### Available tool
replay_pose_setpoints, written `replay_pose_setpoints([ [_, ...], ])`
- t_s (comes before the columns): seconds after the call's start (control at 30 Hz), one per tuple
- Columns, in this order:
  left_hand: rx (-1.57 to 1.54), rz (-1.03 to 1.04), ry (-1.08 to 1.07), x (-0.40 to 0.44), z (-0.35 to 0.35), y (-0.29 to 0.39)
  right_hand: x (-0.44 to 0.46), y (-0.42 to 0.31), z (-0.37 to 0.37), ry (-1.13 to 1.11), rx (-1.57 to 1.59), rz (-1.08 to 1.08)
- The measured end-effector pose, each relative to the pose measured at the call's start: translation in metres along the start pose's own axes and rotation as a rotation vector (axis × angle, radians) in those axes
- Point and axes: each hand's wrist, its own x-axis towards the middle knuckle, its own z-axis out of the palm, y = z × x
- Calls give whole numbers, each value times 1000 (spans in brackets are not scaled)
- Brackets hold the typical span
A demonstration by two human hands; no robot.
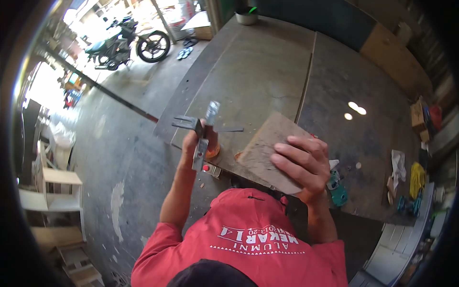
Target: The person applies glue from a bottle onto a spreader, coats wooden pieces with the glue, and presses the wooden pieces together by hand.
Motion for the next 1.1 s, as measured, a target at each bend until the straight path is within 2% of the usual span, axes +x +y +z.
replay_pose_setpoints([
  [0.07,-140,-16,-97,-37,23,-4,2,8,-1,-128,-47,-179],
  [0.1,-135,-3,-66,-55,32,-6,2,11,2,-148,-32,-205],
  [0.2,-115,10,153,-102,59,-9,-4,22,10,-210,86,-335],
  [0.3,42,-126,435,-136,83,1,-8,21,17,-231,206,-392],
  [0.4,92,-180,422,-171,75,-9,-12,14,22,-260,313,-417],
  [0.47,26,-137,497,-183,88,-13,-14,9,21,-285,351,-437],
  [0.53,182,-196,603,-193,104,4,-18,2,20,-310,389,-426],
  [0.57,175,-197,603,-199,95,-2,-20,-1,18,-316,387,-428],
  [0.63,73,-142,384,-207,74,-10,-23,-7,12,-313,375,-417],
  [0.77,147,-121,331,-212,70,2,-15,-26,16,-334,313,-449],
  [0.87,157,-140,391,-226,44,5,-13,-50,19,-362,245,-460],
  [0.9,365,-46,308,-233,28,3,-13,-60,22,-361,231,-462],
  [0.97,563,52,212,-244,0,3,-14,-81,29,-328,189,-453],
  [1.07,258,-74,129,-251,-30,12,-12,-111,49,-329,147,-457],
  [1.1,439,1,94,-255,-37,17,-10,-121,54,-335,135,-460],
])
